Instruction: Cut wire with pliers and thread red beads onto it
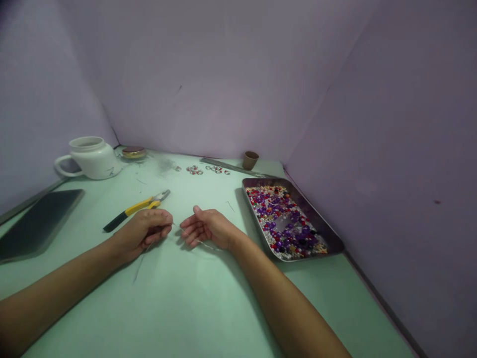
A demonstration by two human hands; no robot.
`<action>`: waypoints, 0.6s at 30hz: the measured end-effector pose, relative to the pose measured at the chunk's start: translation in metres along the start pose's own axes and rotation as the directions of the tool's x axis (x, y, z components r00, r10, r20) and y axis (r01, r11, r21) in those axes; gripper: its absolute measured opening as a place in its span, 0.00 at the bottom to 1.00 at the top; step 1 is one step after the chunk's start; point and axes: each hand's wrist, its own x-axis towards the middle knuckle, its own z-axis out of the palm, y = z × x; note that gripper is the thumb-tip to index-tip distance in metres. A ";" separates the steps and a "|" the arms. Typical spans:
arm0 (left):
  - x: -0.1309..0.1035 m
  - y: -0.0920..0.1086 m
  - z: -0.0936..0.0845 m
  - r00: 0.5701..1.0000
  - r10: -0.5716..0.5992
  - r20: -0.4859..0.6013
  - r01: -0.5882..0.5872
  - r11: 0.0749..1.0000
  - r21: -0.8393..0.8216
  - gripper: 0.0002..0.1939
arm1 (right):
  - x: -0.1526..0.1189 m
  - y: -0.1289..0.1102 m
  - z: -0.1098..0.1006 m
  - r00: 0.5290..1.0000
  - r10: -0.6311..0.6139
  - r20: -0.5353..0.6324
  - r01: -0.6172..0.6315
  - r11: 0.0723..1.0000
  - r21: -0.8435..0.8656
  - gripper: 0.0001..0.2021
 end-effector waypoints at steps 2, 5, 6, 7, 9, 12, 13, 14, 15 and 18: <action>0.001 -0.002 -0.001 1.000 0.001 0.008 -0.001 1.000 -0.004 0.09 | -0.001 0.001 -0.002 1.000 -0.004 0.023 0.005 0.999 -0.045 0.19; 0.001 -0.003 -0.002 1.000 0.003 0.014 -0.003 1.000 -0.011 0.09 | -0.002 0.002 -0.002 0.999 -0.019 0.038 0.024 0.989 -0.143 0.13; 0.001 -0.004 -0.002 1.000 0.005 0.016 -0.004 1.000 -0.014 0.09 | -0.002 0.002 -0.002 0.999 -0.020 0.042 0.027 0.985 -0.169 0.13; 0.001 -0.004 -0.003 1.000 0.008 0.018 -0.007 1.000 -0.017 0.09 | -0.002 0.002 -0.002 0.999 -0.019 0.045 0.027 0.981 -0.190 0.13; 0.001 -0.004 -0.003 1.000 0.013 0.018 -0.012 1.000 -0.018 0.09 | -0.002 0.002 -0.002 0.999 -0.013 0.047 0.023 0.974 -0.224 0.13; 0.002 -0.003 -0.002 1.000 0.021 0.015 -0.021 1.000 -0.014 0.09 | -0.002 0.001 -0.002 0.998 -0.021 0.059 0.036 0.962 -0.270 0.12; 0.002 -0.003 -0.003 1.000 0.023 0.014 -0.023 1.000 -0.012 0.09 | -0.003 0.000 -0.001 0.997 -0.030 0.064 0.047 0.959 -0.281 0.12; 0.002 -0.003 -0.003 1.000 0.024 0.015 -0.024 1.000 -0.010 0.09 | -0.003 0.000 -0.001 0.997 -0.039 0.069 0.057 0.955 -0.290 0.12; 0.001 -0.003 -0.002 1.000 0.024 0.014 -0.024 1.000 -0.008 0.09 | -0.003 0.000 0.000 0.996 -0.046 0.070 0.065 0.952 -0.298 0.11; -0.001 -0.002 -0.002 1.000 0.018 0.012 -0.018 1.000 -0.003 0.09 | -0.005 -0.001 0.003 0.997 -0.051 0.057 0.066 0.945 -0.319 0.09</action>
